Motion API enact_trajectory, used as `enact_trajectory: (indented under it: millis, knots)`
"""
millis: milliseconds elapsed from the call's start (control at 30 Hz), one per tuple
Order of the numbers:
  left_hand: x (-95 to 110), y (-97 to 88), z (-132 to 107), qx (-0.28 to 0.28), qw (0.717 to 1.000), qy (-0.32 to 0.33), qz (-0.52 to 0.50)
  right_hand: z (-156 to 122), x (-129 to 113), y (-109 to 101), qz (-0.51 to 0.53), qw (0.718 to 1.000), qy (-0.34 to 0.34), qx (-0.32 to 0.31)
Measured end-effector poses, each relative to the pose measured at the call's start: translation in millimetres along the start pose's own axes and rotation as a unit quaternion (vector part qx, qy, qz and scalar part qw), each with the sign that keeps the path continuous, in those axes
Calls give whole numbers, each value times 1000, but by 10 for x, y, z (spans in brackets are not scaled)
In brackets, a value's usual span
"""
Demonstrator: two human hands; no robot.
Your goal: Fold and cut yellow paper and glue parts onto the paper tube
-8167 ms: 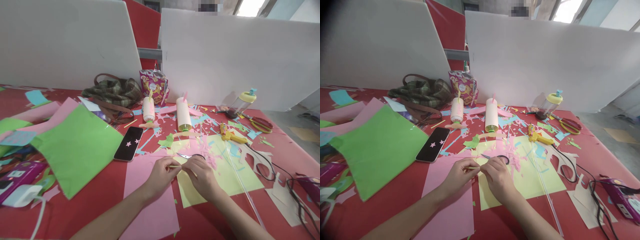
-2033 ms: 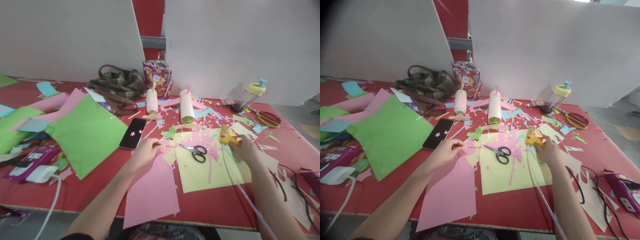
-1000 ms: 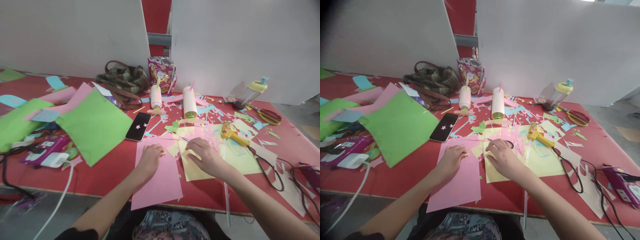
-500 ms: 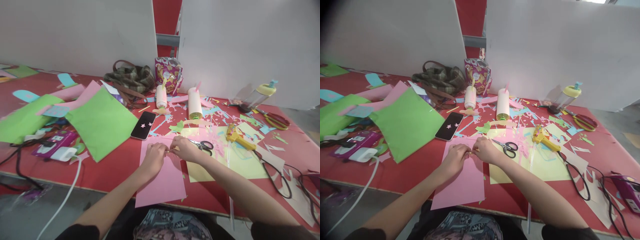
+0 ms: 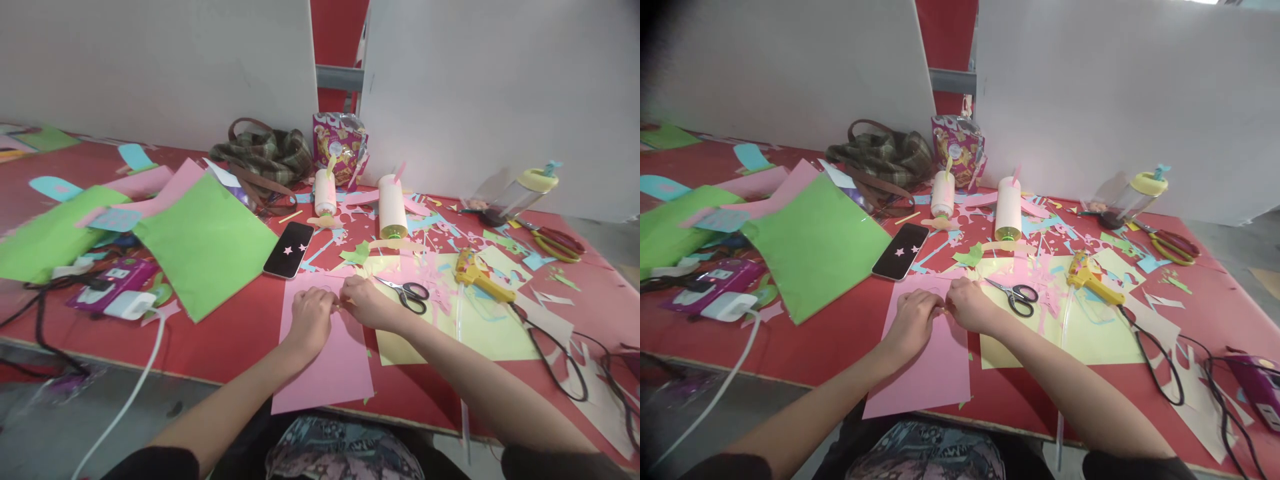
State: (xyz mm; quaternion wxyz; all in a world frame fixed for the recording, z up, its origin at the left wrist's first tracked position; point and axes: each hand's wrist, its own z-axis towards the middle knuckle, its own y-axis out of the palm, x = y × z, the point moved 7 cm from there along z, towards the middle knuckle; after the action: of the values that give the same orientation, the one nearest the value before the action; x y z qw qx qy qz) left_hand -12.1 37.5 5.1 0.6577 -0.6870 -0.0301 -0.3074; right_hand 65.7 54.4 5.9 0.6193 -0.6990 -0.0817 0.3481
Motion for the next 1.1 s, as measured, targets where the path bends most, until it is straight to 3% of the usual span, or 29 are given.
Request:
enact_trajectory:
  millis: [300,633,1100]
  knots:
    - [-19,35,-22,2,1000,-13,22,-41,-46,51,-45,998,-30,30]
    - [-14,26,-34,23,999,16,17,-97,-116,42,-65,994,-60,59]
    - [32,31,-157,28,996,71,44,-405,-101,-259,-11,994,-4,109]
